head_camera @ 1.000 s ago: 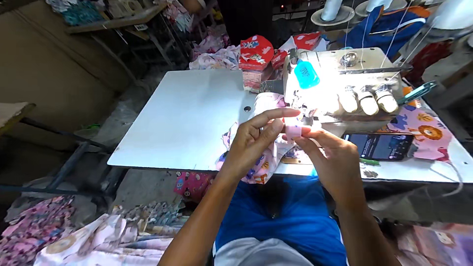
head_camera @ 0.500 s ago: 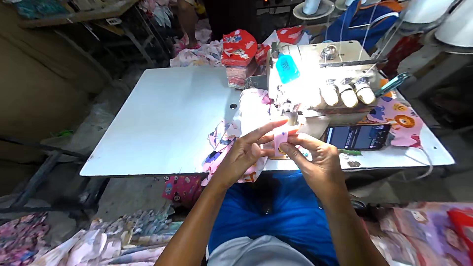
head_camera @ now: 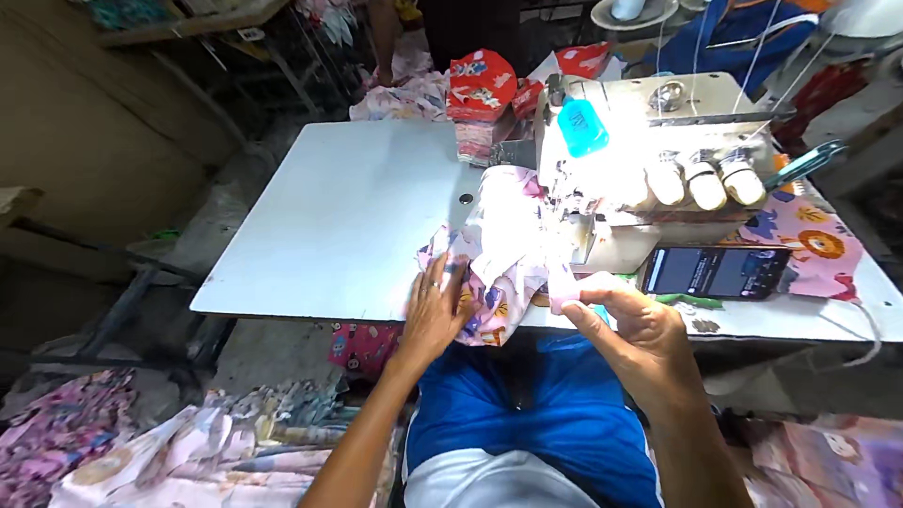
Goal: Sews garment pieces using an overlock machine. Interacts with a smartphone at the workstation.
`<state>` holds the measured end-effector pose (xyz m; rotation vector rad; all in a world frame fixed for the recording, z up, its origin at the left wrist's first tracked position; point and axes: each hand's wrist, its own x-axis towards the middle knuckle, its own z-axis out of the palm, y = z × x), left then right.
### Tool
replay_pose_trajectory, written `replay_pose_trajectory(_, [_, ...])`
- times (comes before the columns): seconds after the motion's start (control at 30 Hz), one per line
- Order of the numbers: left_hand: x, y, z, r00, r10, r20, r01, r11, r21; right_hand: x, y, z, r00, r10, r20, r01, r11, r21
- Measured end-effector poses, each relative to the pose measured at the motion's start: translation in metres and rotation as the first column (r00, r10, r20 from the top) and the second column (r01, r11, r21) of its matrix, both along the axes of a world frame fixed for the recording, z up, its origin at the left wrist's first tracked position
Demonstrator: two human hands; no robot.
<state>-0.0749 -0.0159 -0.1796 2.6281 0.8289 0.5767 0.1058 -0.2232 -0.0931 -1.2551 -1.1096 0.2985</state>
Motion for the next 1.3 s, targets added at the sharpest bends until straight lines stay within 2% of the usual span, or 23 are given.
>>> replay_pose_trajectory(0.07, [-0.016,0.022,0.015,0.983,-0.062,-0.171,0.045,0.994,-0.101,0.001,-0.001,-0.001,1.0,-0.016,-0.011,0.015,1.0,-0.012])
replay_pose_trajectory(0.13, [-0.022,0.04,0.053,0.988,-0.111,-0.105,0.088,0.975,-0.203,-0.001,-0.001,-0.001,0.999,-0.033,-0.039,0.032,0.999,-0.027])
replay_pose_trajectory(0.17, [-0.02,0.045,0.074,0.992,-0.125,-0.015,0.121,0.977,-0.175,-0.001,0.0,-0.001,0.998,-0.035,-0.05,0.034,0.999,-0.023])
replay_pose_trajectory(0.23, [0.001,0.051,0.106,0.971,-0.189,0.145,0.189,0.982,0.011,-0.002,0.002,-0.002,0.998,-0.043,-0.056,0.043,0.999,-0.012])
replay_pose_trajectory(0.3, [0.032,0.046,0.125,0.919,-0.325,0.225,0.299,0.943,0.145,-0.003,0.006,-0.003,0.997,-0.04,-0.059,0.041,0.999,0.01])
replay_pose_trajectory(0.37, [0.064,0.042,0.128,0.863,-0.479,0.163,0.447,0.873,0.198,-0.003,0.009,-0.004,0.997,-0.03,-0.076,0.034,0.998,0.047])
replay_pose_trajectory(0.43, [0.087,0.047,0.124,0.814,-0.58,0.042,0.566,0.807,0.167,0.0,0.01,-0.006,0.995,-0.018,-0.098,0.025,0.997,0.069])
replay_pose_trajectory(0.57, [0.105,0.056,0.136,0.729,-0.681,-0.073,0.685,0.723,0.089,0.005,0.005,-0.006,0.992,-0.012,-0.123,0.016,0.999,0.031])
replay_pose_trajectory(0.63, [0.099,0.05,0.146,0.712,-0.678,-0.181,0.7,0.704,0.12,0.005,0.005,-0.005,0.993,-0.017,-0.119,0.018,1.0,0.01])
replay_pose_trajectory(0.77, [0.075,0.03,0.163,0.742,-0.575,-0.345,0.66,0.716,0.227,0.007,0.009,-0.001,0.992,-0.021,-0.123,0.025,0.999,0.036])
replay_pose_trajectory(0.83, [0.06,0.014,0.172,0.709,-0.609,-0.355,0.693,0.694,0.194,0.009,0.011,0.002,0.989,-0.038,-0.145,0.045,0.998,0.047])
replay_pose_trajectory(0.93, [0.038,-0.02,0.18,0.606,-0.736,-0.303,0.786,0.612,0.085,0.009,0.018,0.011,0.984,-0.086,-0.157,0.092,0.995,0.034])
replay_pose_trajectory(1.03, [0.026,-0.044,0.189,0.533,-0.793,-0.295,0.826,0.563,-0.022,0.001,0.024,0.021,0.999,-0.053,-0.001,0.053,0.998,-0.036])
replay_pose_trajectory(1.1, [0.024,-0.041,0.193,0.56,-0.765,-0.319,0.807,0.591,0.0,0.0,0.022,0.021,0.972,0.046,0.231,-0.018,0.993,-0.119])
replay_pose_trajectory(1.17, [0.027,-0.022,0.196,0.611,-0.679,-0.406,0.751,0.66,0.027,0.003,0.019,0.016,0.913,0.122,0.388,-0.06,0.984,-0.168])
replay_pose_trajectory(1.23, [0.035,0.002,0.198,0.636,-0.622,-0.456,0.715,0.698,0.043,0.009,0.015,0.012,0.887,0.133,0.442,-0.048,0.979,-0.199])
replay_pose_trajectory(1.3, [0.043,0.013,0.199,0.631,-0.636,-0.445,0.724,0.689,0.042,0.012,0.012,0.013,0.891,0.139,0.431,-0.049,0.976,-0.214])
